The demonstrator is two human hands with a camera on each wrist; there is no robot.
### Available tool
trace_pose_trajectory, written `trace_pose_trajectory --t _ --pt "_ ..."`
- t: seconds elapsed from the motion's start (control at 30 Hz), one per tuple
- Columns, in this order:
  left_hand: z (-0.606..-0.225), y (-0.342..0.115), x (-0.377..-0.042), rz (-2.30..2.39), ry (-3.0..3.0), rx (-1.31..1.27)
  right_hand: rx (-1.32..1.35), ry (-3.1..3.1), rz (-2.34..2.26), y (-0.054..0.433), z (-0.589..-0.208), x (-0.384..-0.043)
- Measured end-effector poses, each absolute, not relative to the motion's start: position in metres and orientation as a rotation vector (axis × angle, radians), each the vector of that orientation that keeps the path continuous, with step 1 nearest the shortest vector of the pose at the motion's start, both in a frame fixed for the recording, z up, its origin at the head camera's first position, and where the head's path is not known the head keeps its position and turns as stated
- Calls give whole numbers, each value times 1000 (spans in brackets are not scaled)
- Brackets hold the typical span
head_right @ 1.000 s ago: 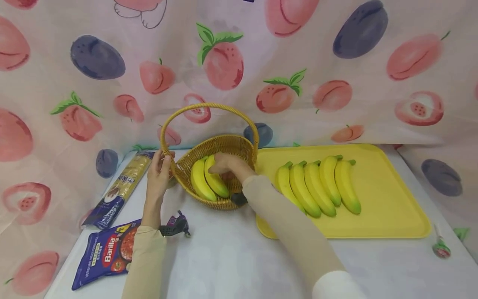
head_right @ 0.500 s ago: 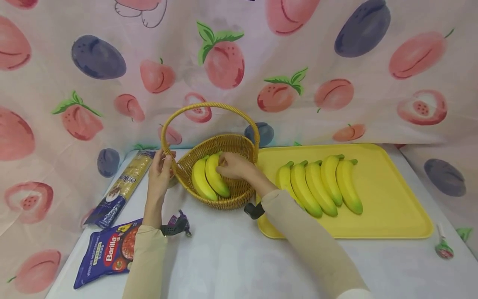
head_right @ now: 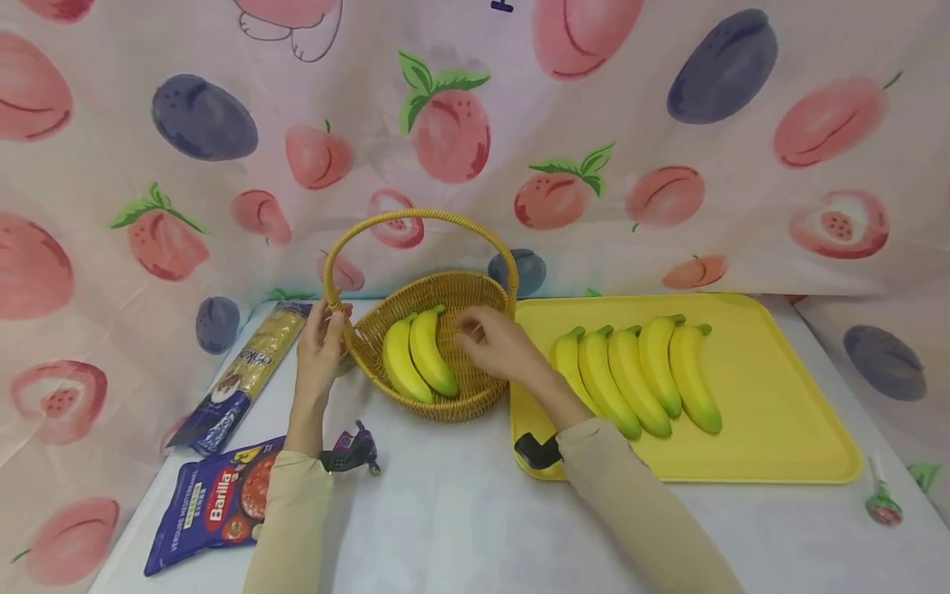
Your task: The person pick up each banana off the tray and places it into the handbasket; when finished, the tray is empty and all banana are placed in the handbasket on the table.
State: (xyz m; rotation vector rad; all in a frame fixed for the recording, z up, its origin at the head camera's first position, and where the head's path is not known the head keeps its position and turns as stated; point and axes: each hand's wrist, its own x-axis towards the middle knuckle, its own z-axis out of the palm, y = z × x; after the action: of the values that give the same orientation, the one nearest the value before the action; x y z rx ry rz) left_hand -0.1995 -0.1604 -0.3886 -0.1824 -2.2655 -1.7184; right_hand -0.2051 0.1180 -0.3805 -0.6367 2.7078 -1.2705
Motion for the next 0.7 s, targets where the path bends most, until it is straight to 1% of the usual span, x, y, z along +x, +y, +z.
trace_pose_trajectory --t 0.23,0.7 --pt "-389 -160 -200 -1710 -2250 -195 -579 2738 -1472 144 -386 -191" --pt "-389 -160 -199 -1682 -2270 -164 -452 2846 -1515 206 -402 -165"
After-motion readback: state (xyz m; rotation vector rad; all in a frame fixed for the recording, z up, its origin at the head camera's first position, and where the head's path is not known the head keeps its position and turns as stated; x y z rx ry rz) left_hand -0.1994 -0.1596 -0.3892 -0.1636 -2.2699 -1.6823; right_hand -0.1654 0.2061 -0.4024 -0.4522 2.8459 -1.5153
